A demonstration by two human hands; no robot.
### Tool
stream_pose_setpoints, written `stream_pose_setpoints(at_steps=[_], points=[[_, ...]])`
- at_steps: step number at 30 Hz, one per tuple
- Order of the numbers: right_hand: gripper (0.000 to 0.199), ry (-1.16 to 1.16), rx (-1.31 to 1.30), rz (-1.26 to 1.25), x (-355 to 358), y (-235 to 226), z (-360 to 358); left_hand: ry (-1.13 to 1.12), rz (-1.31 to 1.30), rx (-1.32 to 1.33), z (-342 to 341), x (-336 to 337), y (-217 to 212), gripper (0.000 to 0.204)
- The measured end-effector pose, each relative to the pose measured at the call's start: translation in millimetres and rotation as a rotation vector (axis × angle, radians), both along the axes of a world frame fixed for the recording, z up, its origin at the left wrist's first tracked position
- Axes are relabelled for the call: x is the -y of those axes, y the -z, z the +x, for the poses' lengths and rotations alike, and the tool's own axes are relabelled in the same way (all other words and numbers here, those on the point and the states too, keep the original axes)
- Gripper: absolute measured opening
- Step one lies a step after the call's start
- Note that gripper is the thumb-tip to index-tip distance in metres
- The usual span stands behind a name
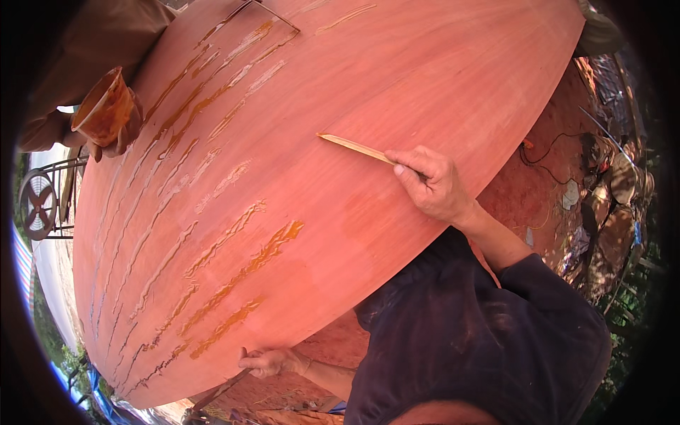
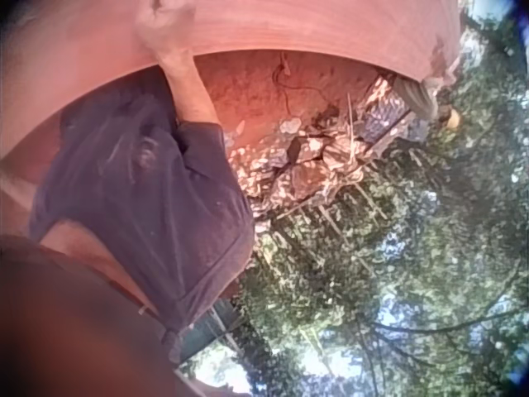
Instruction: The person uses a small metal spatula to spread a viscous orange substance in horizontal lines across a large pinkish-red board. A second person works alongside on the same board, also applying the substance. The camera wearer repeatedly dips the spatula into a container and continues spreading the material across the surface.
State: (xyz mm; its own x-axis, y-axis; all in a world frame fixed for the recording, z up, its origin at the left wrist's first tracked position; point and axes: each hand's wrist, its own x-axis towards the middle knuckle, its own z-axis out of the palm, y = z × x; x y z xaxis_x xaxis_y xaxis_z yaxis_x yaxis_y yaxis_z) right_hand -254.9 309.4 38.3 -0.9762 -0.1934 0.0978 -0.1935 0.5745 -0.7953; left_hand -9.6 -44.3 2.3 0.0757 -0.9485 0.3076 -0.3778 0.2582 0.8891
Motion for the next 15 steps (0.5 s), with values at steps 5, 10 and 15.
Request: stream_pose_setpoints(at_steps=[5, 10, 15], points=[[0.026, -0.086, -0.200, 0.192, 13, 6, 14, 0.003, 0.013, 0.008, 1, 1, -1, 0.050], [0.031, -0.110, -0.232, 0.186, 33, 11, 22, 0.003, 0.010, 0.008, 0, 1, -1, 0.048], [0.034, -0.168, -0.207, 0.086, 31, 9, 22, 0.018, -0.004, 0.020, -2, -1, -3, 0.048]])
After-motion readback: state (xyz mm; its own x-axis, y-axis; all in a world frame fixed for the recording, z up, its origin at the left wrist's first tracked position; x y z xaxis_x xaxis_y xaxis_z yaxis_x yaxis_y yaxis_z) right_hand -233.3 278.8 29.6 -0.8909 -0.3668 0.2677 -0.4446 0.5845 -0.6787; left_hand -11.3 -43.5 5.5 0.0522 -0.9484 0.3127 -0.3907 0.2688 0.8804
